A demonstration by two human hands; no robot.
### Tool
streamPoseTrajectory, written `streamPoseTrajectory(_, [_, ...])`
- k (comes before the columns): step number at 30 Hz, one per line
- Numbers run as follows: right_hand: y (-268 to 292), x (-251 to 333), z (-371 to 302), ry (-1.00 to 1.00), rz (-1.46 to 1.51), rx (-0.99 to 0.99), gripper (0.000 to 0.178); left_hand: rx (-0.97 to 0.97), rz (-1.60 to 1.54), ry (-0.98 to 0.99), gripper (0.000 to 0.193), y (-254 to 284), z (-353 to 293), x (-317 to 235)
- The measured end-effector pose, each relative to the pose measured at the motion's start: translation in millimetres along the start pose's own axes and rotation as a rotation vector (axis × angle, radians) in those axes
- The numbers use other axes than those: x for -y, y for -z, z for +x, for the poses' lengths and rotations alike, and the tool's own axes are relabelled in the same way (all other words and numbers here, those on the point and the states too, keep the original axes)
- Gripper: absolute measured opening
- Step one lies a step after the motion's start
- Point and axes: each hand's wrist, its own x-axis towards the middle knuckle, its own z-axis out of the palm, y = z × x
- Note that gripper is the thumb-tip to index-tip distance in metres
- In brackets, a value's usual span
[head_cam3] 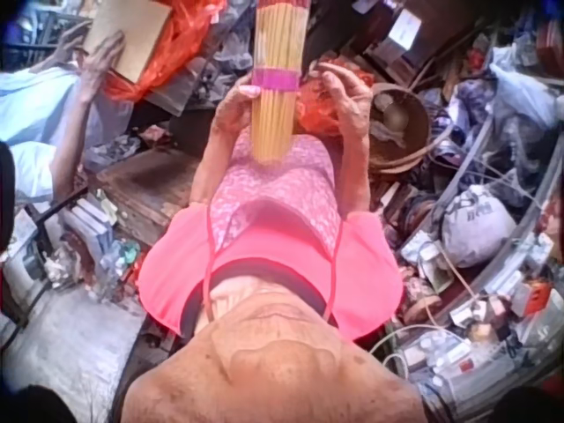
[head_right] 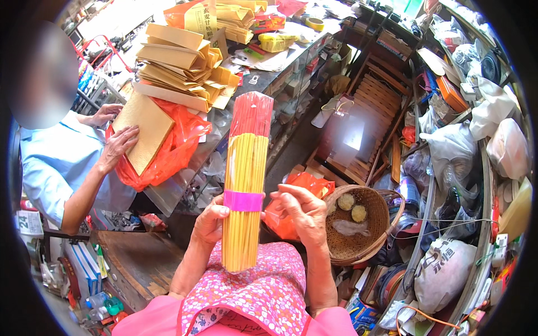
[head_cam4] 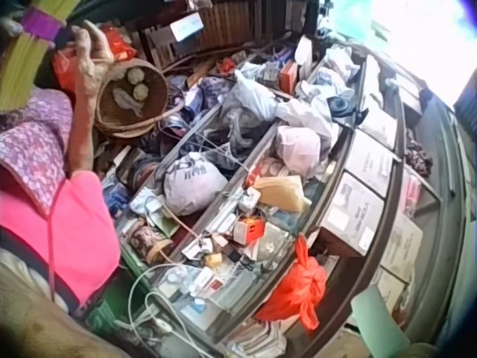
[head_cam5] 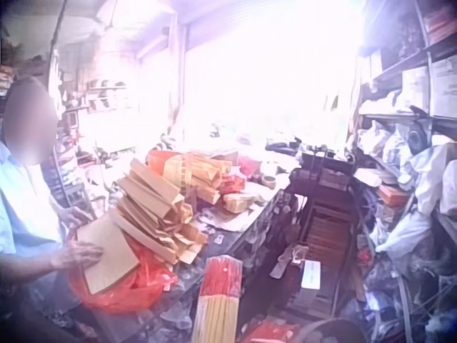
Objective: The person retrieves a bundle of incense sticks from a plastic bag and wraps it with a red paper label. They then use a cleaver to cut the plastic packaging and adjust the label around the bundle.
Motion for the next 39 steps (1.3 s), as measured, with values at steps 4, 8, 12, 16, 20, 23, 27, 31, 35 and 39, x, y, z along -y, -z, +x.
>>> streamPoseTrajectory(4, [32,-78,-9,-0.168,-0.357,-0.164,0.038,0.110,-0.191,0.075,0.080,7,1,-3])
streamPoseTrajectory(8, [50,-180,-86,-0.467,-0.634,0.481,0.065,0.161,-0.282,0.091,0.079,1,9,-7])
streamPoseTrajectory(12, [52,-186,-105,-0.654,-0.676,0.776,0.075,0.135,-0.365,0.093,0.072,-3,20,-11])
streamPoseTrajectory(16, [45,-179,-101,-0.609,-0.654,0.652,0.066,0.093,-0.583,0.150,0.065,-6,29,-9])
streamPoseTrajectory(20, [37,-148,-84,-0.640,-0.487,0.347,0.050,0.114,-0.673,0.240,0.063,-2,36,-3])
streamPoseTrajectory(23, [37,-135,-65,-0.282,-0.465,0.038,0.034,-0.001,-0.708,0.246,0.060,1,43,4])
streamPoseTrajectory(27, [-6,-41,-47,0.114,-0.303,-0.309,0.019,0.040,-0.691,0.248,0.052,-3,46,9])
streamPoseTrajectory(31, [-27,17,-48,0.719,-0.734,-0.316,0.022,-0.017,-0.750,0.198,0.057,8,50,21])
streamPoseTrajectory(35, [-37,36,-44,0.774,-0.952,-0.203,0.036,-0.098,-0.689,0.171,0.053,10,55,35])
streamPoseTrajectory(39, [-34,50,-42,0.821,-1.186,-0.183,0.037,-0.273,-0.518,0.044,0.049,2,54,40])
